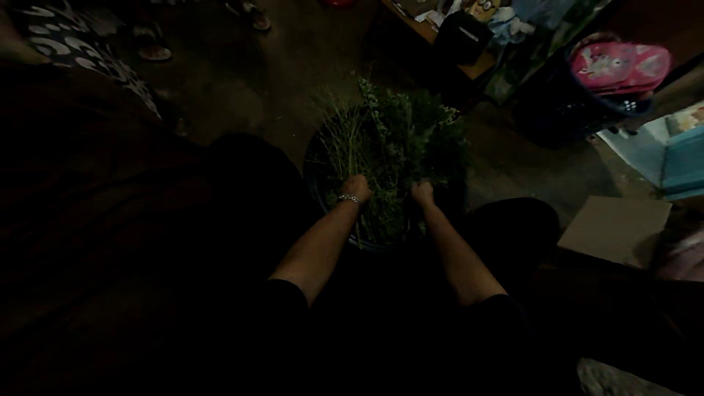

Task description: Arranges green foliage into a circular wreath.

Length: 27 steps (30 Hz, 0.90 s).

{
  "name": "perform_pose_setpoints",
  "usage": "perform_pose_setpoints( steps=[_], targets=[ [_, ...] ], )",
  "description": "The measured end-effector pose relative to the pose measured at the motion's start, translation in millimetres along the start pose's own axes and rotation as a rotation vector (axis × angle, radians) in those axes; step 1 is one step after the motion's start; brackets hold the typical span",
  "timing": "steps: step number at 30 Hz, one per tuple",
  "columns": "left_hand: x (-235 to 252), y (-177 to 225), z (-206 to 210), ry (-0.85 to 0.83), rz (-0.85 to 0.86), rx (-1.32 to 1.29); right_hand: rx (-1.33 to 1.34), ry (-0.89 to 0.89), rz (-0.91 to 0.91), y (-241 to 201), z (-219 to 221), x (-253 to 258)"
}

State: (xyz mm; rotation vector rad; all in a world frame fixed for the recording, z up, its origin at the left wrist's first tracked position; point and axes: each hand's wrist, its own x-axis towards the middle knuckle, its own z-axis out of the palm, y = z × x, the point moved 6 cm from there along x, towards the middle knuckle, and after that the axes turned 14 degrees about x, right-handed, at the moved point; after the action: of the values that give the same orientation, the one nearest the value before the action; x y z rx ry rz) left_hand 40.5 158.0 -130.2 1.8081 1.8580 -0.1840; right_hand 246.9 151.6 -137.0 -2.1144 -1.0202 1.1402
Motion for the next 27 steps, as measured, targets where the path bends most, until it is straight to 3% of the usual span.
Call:
perform_pose_setpoints(
  steps=[6,12,15,20,27],
  targets=[
    [-2,12,-6,0.125,0.087,-0.04,-0.052,0.104,0.079,15,-2,10],
    [-6,26,-12,0.119,0.234,-0.058,-0.206,-0.121,0.093,18,16,-6],
    [-6,31,-8,0.083,0.283,-0.029,-0.272,-0.137,0.082,17,19,-4],
    [-2,31,-6,0.103,0.326,-0.065,-0.002,-0.019,-0.024,-6,12,-12],
    [-8,34,-16,0.072,0.289,-0.322,0.166,-0.207,-0.154,-23,38,-54]
  ],
)
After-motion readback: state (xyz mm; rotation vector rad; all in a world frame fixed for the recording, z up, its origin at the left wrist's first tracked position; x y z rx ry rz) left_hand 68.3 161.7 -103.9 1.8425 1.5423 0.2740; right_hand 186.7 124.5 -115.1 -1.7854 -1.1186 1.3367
